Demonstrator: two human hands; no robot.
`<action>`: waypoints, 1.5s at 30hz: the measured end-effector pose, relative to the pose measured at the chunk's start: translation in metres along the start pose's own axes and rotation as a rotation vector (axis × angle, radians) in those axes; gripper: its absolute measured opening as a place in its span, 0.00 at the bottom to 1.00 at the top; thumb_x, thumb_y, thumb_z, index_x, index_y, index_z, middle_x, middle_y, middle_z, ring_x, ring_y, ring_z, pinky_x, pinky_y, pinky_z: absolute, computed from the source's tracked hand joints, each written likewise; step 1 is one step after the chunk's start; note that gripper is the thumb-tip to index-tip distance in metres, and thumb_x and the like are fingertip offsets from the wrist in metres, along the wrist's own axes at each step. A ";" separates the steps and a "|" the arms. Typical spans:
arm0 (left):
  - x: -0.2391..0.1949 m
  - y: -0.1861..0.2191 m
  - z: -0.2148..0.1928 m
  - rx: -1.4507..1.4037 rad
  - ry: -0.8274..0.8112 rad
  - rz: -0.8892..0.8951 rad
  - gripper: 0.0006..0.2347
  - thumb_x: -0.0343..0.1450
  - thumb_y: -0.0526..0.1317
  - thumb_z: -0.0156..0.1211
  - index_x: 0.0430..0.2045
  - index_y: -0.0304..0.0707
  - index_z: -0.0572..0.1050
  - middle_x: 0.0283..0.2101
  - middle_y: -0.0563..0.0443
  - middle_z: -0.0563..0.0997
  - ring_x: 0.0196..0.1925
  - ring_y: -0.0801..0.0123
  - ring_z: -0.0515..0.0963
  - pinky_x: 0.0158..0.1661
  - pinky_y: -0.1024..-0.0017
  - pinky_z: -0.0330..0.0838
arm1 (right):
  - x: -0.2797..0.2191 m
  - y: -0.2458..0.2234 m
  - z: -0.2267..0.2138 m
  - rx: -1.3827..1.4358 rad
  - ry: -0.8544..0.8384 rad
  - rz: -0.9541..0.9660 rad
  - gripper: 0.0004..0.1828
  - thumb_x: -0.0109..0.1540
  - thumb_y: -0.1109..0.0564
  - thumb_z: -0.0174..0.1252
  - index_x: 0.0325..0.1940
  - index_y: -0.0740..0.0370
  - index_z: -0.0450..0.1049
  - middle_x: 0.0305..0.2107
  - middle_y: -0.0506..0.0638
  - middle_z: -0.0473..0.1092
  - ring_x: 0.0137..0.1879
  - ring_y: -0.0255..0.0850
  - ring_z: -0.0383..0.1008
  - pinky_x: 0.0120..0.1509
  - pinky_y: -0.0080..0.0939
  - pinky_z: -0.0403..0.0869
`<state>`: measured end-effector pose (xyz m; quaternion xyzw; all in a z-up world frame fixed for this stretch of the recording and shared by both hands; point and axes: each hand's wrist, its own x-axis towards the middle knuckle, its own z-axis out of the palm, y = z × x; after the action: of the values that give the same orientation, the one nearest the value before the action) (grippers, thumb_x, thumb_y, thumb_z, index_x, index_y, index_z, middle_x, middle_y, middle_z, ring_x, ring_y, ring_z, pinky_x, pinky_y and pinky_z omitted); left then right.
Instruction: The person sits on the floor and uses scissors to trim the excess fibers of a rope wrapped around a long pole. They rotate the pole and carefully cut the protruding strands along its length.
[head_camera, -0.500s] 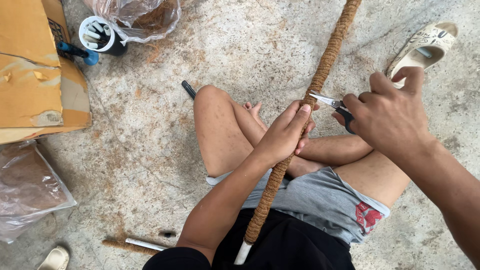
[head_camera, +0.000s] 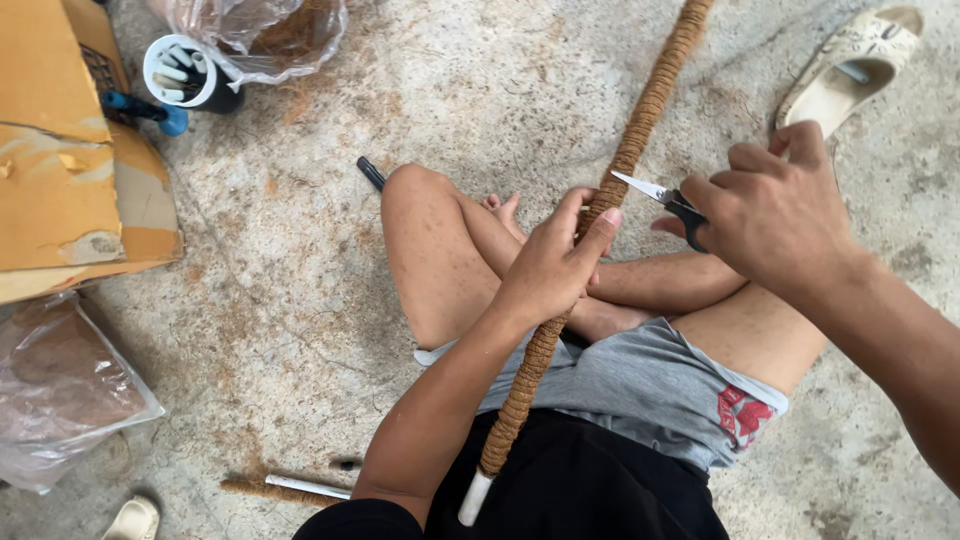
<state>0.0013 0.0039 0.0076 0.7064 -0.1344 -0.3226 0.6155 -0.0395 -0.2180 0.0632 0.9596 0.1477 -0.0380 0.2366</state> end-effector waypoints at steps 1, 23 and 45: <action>-0.002 -0.001 0.000 -0.035 -0.010 -0.025 0.20 0.77 0.51 0.49 0.55 0.33 0.66 0.24 0.56 0.74 0.19 0.79 0.75 0.22 0.78 0.70 | -0.003 0.001 0.002 0.025 -0.009 0.021 0.28 0.65 0.22 0.53 0.37 0.43 0.81 0.21 0.33 0.75 0.40 0.28 0.73 0.61 0.46 0.63; 0.004 -0.014 -0.006 -0.840 -0.301 -0.094 0.15 0.82 0.47 0.42 0.55 0.36 0.66 0.30 0.53 0.69 0.19 0.79 0.67 0.19 0.80 0.62 | -0.006 0.007 0.049 0.207 0.318 0.212 0.37 0.57 0.17 0.63 0.39 0.51 0.83 0.23 0.43 0.76 0.37 0.33 0.71 0.54 0.44 0.64; 0.009 -0.013 -0.001 -0.856 -0.341 -0.116 0.13 0.82 0.47 0.40 0.54 0.39 0.64 0.28 0.55 0.65 0.17 0.81 0.63 0.16 0.83 0.59 | 0.000 0.005 0.045 0.131 0.178 0.194 0.30 0.64 0.23 0.57 0.34 0.50 0.81 0.24 0.40 0.78 0.39 0.33 0.69 0.62 0.55 0.60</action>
<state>0.0057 0.0017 -0.0071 0.3320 -0.0487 -0.4944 0.8019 -0.0381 -0.2428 0.0258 0.9823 0.0717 0.0606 0.1620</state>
